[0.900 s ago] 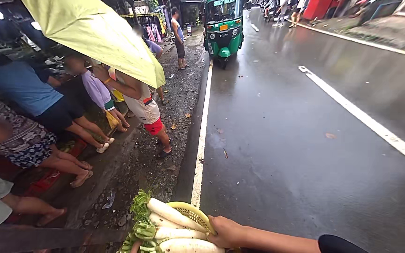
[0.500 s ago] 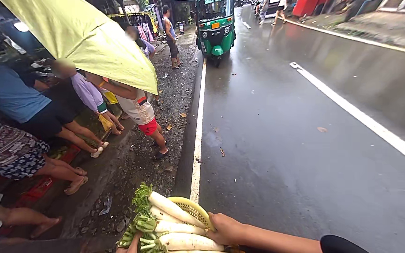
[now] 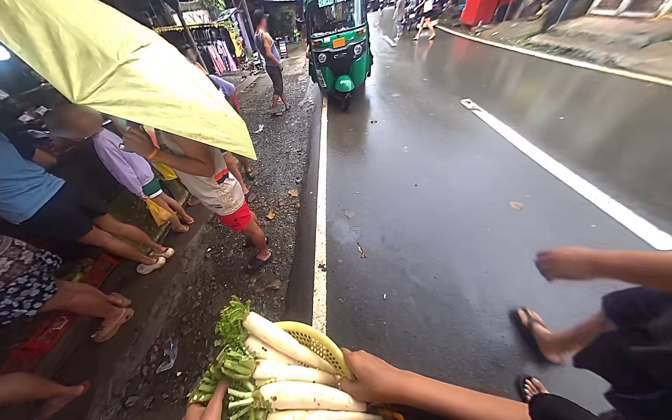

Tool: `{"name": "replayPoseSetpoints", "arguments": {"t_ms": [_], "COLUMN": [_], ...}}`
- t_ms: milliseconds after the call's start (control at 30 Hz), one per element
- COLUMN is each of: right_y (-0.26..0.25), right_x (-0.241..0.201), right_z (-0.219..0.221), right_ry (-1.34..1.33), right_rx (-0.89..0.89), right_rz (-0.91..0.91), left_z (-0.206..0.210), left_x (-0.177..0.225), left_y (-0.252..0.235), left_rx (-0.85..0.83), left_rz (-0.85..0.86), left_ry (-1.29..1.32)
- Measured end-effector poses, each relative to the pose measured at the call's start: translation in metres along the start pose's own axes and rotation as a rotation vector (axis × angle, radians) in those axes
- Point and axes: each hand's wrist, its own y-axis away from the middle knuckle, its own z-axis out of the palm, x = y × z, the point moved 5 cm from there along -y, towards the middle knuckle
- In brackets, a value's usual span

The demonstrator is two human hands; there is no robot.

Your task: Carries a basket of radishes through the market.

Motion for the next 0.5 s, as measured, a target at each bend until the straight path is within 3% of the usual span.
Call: {"name": "replayPoseSetpoints", "arguments": {"t_ms": [500], "right_y": [0.0018], "right_x": [-0.0023], "right_z": [-0.0065], "right_ry": [-0.018], "right_rx": [0.016], "right_rz": [0.016], "left_z": [0.0076], "left_x": [0.0111], "left_y": [-0.0070], "left_rx": [-0.021], "left_rz": [-0.004], "left_ry": [-0.060]}}
